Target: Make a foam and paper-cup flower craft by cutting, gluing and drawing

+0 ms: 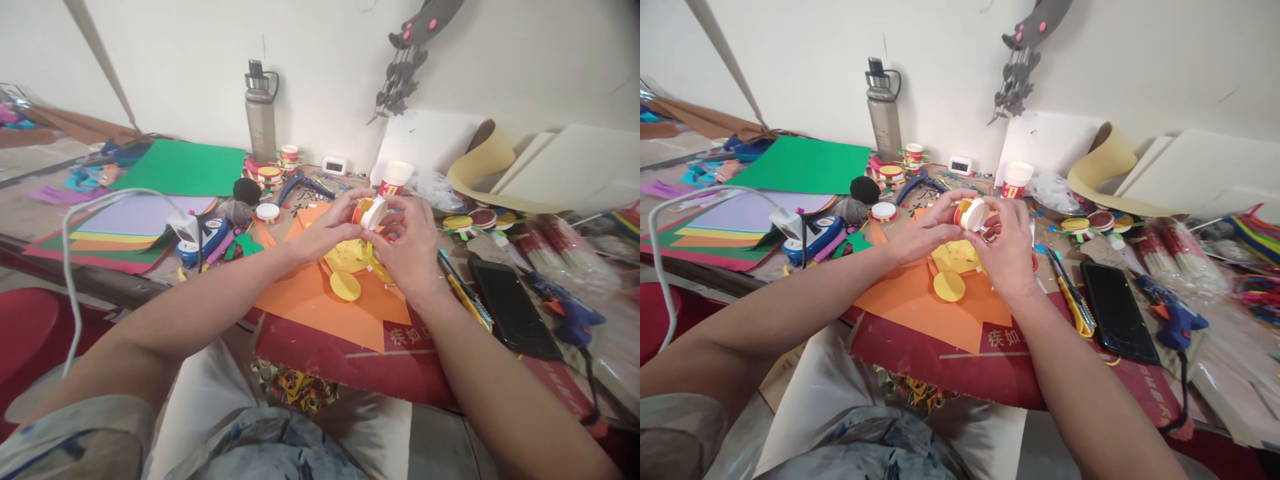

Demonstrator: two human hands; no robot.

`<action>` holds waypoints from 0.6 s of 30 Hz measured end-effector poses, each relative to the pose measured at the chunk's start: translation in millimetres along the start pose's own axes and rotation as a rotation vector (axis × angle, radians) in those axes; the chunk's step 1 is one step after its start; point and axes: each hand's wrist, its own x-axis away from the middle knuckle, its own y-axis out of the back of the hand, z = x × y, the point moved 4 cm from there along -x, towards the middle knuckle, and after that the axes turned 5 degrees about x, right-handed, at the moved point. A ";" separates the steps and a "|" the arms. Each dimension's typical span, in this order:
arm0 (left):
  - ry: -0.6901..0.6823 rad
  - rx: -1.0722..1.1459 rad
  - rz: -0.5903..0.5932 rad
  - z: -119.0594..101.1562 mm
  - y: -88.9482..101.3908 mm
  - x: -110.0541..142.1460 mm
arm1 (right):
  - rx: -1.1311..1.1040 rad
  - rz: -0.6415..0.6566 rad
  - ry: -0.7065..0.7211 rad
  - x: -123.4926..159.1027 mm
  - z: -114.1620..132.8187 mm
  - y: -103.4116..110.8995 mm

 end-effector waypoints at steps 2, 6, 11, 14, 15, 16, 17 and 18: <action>-0.006 0.001 -0.026 -1.1 -0.8 1.2 | -0.018 -0.001 -0.014 0.3 -0.7 -0.4; -0.037 -0.012 -0.035 0.2 -0.1 0.7 | -0.024 -0.002 0.002 0.2 1.2 0.4; -0.072 -0.053 -0.007 11.7 8.5 -3.4 | 0.031 -0.011 0.071 0.0 3.1 0.9; -0.110 -0.098 0.040 19.1 13.2 -5.7 | 0.053 -0.040 0.148 0.8 2.2 0.0; -0.120 -0.112 0.050 20.8 14.4 -6.1 | 0.057 -0.046 0.174 1.3 1.8 -0.4; -0.127 -0.123 0.058 22.0 15.4 -6.4 | 0.062 -0.047 0.198 1.7 1.5 -0.8; -0.130 -0.131 0.063 23.0 16.2 -6.7 | 0.069 -0.044 0.217 2.1 1.2 -1.2; -0.132 -0.136 0.071 23.6 16.6 -7.0 | 0.079 -0.044 0.233 2.4 1.1 -1.3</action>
